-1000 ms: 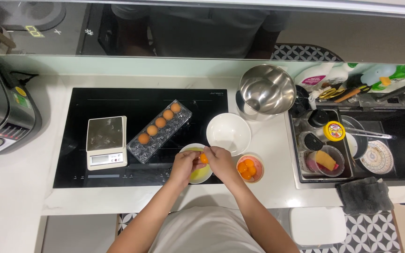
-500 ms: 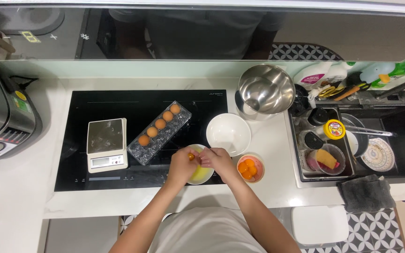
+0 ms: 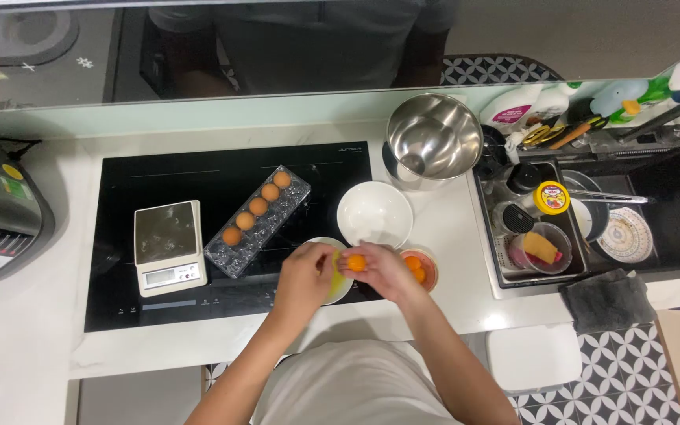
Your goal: Cracking eggs and separating yolks from whites into separate bowls.
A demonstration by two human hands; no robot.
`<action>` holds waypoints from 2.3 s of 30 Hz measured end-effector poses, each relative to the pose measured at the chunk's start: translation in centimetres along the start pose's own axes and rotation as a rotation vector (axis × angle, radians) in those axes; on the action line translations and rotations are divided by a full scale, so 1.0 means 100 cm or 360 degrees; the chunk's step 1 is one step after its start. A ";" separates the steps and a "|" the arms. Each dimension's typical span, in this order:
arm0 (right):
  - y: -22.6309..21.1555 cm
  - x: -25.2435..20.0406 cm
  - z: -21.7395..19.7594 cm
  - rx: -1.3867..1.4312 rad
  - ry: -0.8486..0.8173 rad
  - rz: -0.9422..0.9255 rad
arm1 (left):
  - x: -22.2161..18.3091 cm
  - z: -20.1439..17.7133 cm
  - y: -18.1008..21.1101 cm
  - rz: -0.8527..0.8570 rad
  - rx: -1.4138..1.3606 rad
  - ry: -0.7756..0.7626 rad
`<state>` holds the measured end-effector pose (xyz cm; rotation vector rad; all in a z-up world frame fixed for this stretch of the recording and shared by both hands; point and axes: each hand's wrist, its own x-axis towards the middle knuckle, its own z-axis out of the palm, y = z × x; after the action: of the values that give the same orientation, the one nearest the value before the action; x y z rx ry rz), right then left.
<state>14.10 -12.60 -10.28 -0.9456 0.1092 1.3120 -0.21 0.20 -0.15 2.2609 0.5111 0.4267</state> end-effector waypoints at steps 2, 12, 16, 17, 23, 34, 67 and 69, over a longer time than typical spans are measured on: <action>-0.009 -0.015 -0.018 -0.0090 0.0093 -0.0138 | -0.002 -0.002 -0.005 -0.0208 -0.0307 0.0130; -0.003 -0.045 -0.111 -0.1120 0.1048 -0.0518 | -0.017 0.027 -0.069 -0.0361 0.0160 -0.0404; -0.002 -0.048 -0.109 -0.0843 0.1030 -0.0615 | -0.012 0.009 -0.049 -0.0168 0.0119 -0.0313; -0.001 -0.050 -0.108 -0.0839 0.1036 -0.0657 | -0.009 0.000 -0.038 -0.0130 0.0068 -0.0301; -0.015 -0.083 -0.024 -0.1533 0.1332 -0.1165 | -0.006 -0.029 -0.007 0.0199 -0.0193 0.0007; 0.052 -0.104 -0.064 0.0455 0.0578 -0.0723 | -0.013 0.023 -0.206 -0.1477 -0.2416 -0.0355; -0.275 -0.246 -0.562 0.0381 0.0421 -0.0613 | 0.009 0.516 0.208 -0.1479 -0.2447 -0.0903; -0.292 -0.213 -0.595 0.0270 0.0321 -0.0483 | 0.015 0.559 0.216 -0.1542 -0.2462 -0.0856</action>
<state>57.88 -65.71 -20.93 -0.9075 0.2200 0.9121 31.14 -46.77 -20.24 0.4453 0.5849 -0.2723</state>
